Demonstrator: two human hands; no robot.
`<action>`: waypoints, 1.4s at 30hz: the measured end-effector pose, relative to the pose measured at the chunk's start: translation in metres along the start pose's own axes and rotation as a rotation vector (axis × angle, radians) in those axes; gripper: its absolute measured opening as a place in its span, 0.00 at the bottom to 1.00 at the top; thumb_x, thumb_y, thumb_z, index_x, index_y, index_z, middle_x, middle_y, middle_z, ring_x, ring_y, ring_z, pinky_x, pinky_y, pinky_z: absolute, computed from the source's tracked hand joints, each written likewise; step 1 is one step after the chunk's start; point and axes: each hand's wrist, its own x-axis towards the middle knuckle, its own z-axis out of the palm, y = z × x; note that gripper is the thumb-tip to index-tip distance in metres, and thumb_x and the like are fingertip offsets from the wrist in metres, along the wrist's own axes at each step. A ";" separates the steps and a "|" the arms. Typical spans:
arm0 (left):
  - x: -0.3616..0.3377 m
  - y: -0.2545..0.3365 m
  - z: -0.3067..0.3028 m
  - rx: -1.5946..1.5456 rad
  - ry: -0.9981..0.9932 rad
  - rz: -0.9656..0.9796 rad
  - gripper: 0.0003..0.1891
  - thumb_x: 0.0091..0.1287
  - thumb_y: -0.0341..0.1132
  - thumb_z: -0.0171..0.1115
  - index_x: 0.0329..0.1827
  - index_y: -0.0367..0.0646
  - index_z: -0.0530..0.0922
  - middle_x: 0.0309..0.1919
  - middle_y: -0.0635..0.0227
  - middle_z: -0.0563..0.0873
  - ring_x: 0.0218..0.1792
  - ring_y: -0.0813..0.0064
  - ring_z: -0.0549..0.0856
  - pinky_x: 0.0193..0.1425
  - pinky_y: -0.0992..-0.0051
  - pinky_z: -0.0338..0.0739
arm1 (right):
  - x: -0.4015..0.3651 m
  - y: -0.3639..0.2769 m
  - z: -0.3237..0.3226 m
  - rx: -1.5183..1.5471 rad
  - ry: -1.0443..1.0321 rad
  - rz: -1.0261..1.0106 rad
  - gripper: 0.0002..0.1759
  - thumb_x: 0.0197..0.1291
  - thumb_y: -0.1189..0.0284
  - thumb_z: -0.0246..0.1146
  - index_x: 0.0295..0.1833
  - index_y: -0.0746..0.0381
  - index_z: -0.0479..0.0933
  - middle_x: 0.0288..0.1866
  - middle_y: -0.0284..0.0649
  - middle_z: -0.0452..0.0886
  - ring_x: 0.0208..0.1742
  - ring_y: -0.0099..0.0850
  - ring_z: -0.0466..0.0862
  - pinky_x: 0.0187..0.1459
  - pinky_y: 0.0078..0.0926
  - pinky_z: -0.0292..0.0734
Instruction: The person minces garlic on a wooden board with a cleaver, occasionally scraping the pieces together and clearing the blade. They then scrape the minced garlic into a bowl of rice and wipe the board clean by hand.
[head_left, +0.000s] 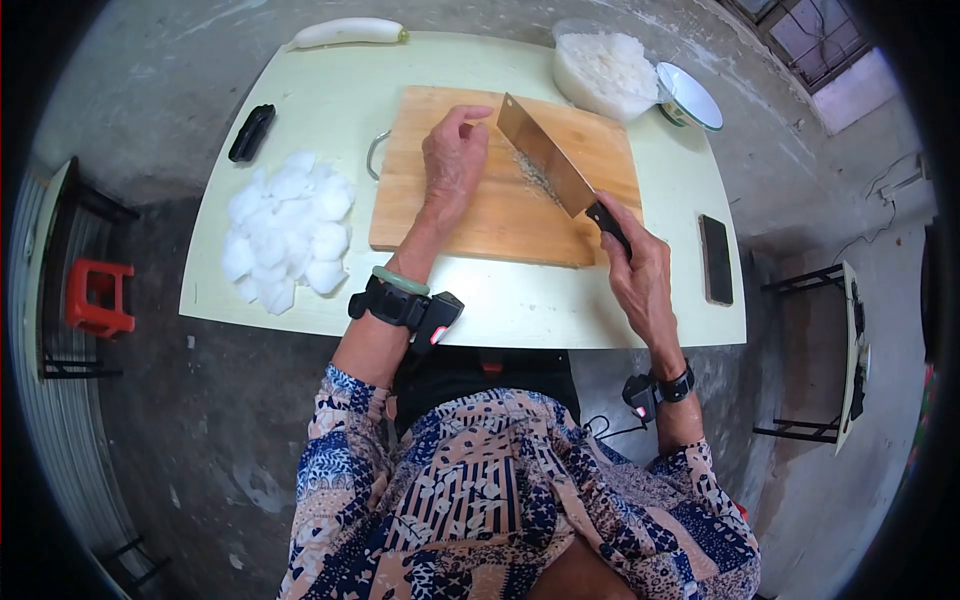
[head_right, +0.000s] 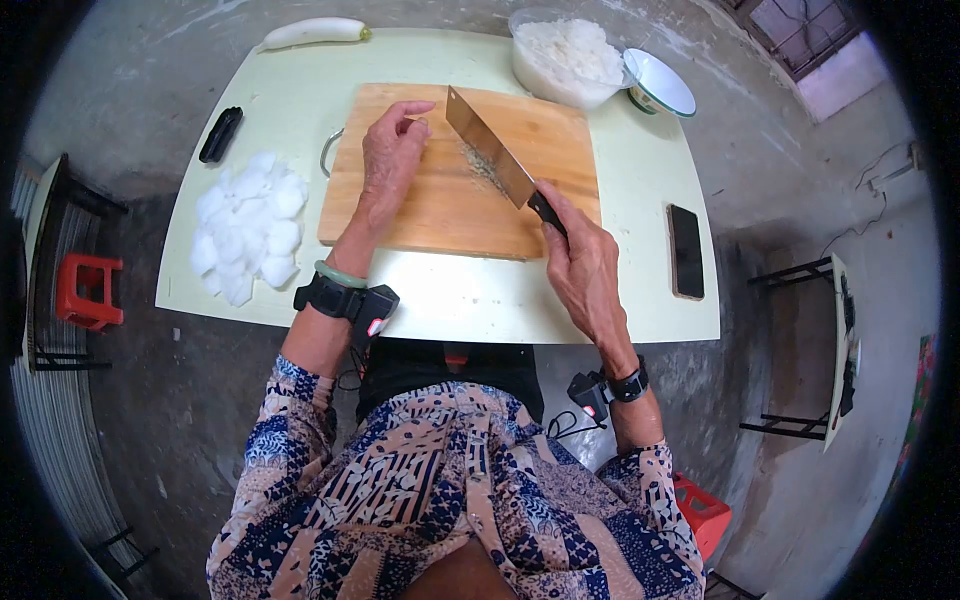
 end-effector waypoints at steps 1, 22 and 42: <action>0.001 0.000 0.000 0.001 0.003 0.000 0.12 0.66 0.28 0.63 0.51 0.46 0.87 0.28 0.64 0.86 0.31 0.68 0.85 0.43 0.66 0.82 | 0.001 -0.001 0.000 0.004 -0.003 0.010 0.27 0.69 0.83 0.59 0.72 0.56 0.76 0.58 0.53 0.86 0.54 0.47 0.89 0.54 0.37 0.83; -0.003 0.004 0.000 -0.003 -0.012 -0.009 0.12 0.66 0.27 0.63 0.50 0.46 0.87 0.27 0.64 0.86 0.30 0.69 0.85 0.42 0.66 0.82 | 0.001 0.005 0.000 -0.043 0.027 0.021 0.28 0.69 0.83 0.59 0.73 0.55 0.75 0.54 0.53 0.88 0.49 0.44 0.89 0.51 0.38 0.82; -0.001 -0.001 0.000 -0.001 -0.019 0.036 0.12 0.67 0.27 0.63 0.51 0.46 0.87 0.27 0.64 0.86 0.29 0.70 0.85 0.40 0.67 0.81 | 0.001 0.007 0.007 0.028 0.087 -0.053 0.28 0.69 0.83 0.59 0.73 0.55 0.75 0.57 0.51 0.87 0.55 0.45 0.89 0.56 0.38 0.82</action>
